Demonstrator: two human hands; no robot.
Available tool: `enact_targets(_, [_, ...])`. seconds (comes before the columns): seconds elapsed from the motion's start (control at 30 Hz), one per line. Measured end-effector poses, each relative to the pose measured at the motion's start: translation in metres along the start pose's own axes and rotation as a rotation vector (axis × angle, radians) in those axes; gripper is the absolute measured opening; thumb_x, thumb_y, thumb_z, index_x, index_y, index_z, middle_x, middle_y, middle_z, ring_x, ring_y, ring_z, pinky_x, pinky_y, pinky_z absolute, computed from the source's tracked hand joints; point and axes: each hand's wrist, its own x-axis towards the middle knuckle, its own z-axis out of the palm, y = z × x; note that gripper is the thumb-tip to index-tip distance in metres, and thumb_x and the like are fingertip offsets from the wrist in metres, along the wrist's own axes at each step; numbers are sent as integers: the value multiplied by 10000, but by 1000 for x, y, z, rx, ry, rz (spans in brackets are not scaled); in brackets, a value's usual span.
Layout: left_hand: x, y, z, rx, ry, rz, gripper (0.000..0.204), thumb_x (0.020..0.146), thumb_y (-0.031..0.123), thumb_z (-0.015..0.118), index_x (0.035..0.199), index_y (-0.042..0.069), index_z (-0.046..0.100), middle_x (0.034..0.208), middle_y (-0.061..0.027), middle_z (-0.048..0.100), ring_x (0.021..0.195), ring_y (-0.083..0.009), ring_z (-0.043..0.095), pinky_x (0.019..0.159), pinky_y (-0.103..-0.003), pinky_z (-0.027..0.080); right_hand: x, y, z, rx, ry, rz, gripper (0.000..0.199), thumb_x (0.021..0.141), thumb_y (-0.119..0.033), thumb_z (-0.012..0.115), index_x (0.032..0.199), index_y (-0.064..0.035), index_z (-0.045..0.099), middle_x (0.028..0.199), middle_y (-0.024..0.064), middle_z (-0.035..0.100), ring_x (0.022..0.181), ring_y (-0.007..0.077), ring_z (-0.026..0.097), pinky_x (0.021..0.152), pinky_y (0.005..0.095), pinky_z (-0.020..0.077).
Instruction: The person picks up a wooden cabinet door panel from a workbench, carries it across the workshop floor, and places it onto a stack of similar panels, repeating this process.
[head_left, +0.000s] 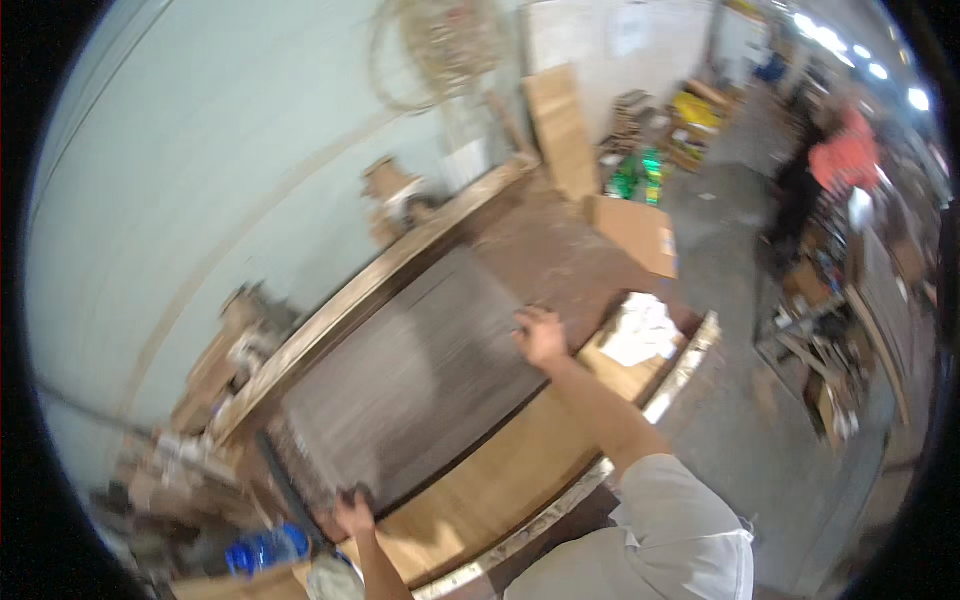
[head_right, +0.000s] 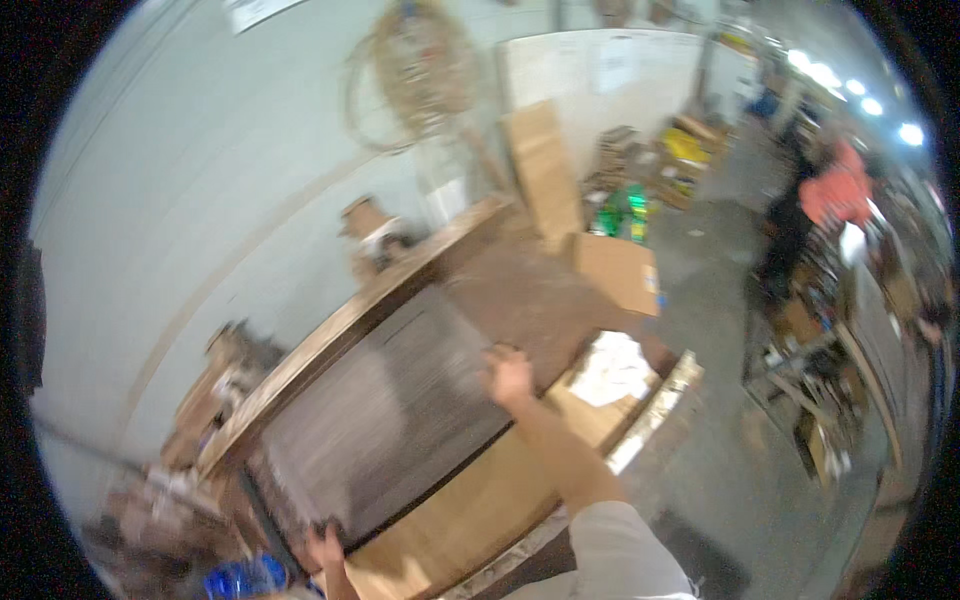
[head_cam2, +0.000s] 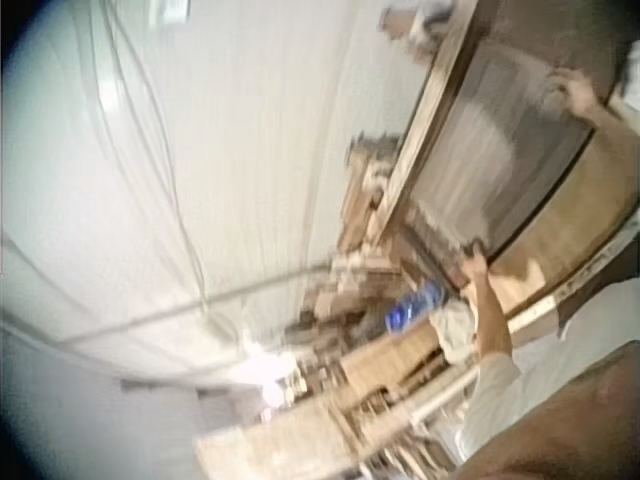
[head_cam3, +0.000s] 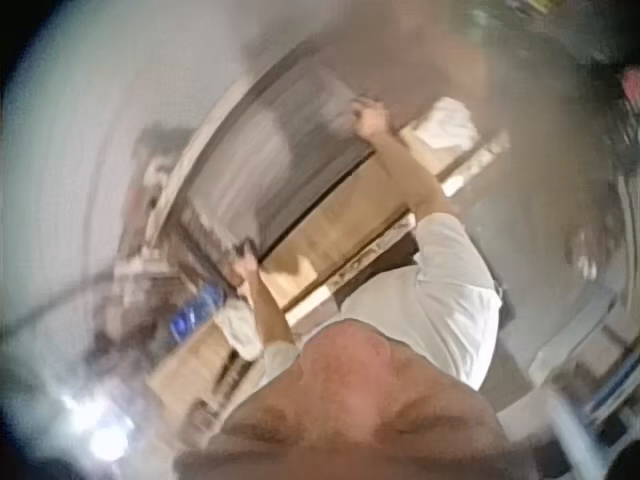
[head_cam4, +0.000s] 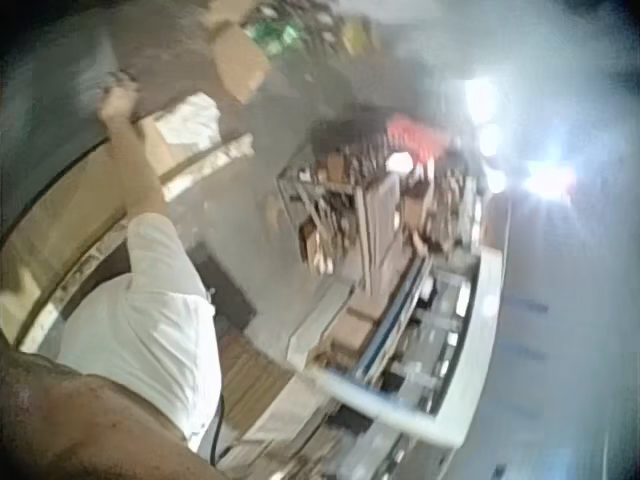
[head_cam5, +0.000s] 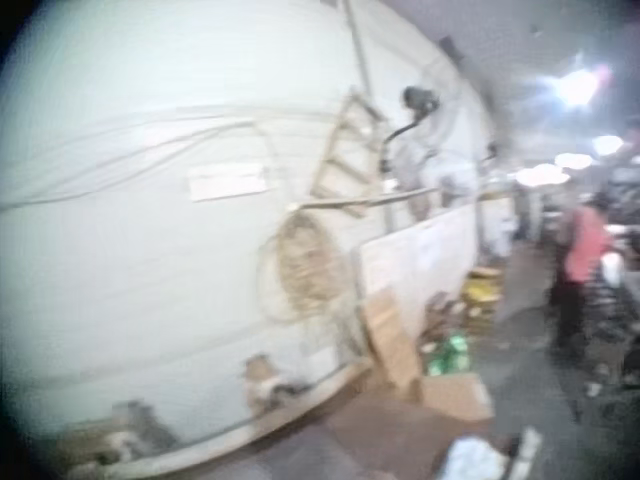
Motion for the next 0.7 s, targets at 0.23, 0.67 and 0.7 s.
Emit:
enact_targets(0.23, [-7, -39, -13, 53, -48, 22, 619, 865, 298, 696, 1410, 67, 515, 1455, -272, 461, 1340, -447, 414, 1111, -497, 352, 9, -1, -33, 77, -229, 125, 500, 854, -354, 719, 1327, -222, 622, 1408, 104, 538, 1284, 363, 488, 1065, 475, 437])
enact_targets(0.67, [75, 32, 21, 393, 220, 75, 519, 951, 442, 591, 1422, 227, 546, 1359, -207, 521, 1219, -410, 501, 982, -548, 427, 33, -13, 7, 8, -19, 100, 538, 839, -434, 723, 1314, -196, 642, 1285, 93, 580, 1205, 321, 509, 1036, 459, 423])
enact_targets(0.7, [72, 36, 20, 376, 241, 104, 502, 966, 442, 571, 1420, 230, 550, 1362, -195, 520, 1226, -399, 497, 1002, -546, 405, 31, -14, 7, -7, 39, 107, 532, 836, -437, 726, 1302, -191, 651, 1257, 83, 592, 1186, 312, 519, 1023, 451, 425])
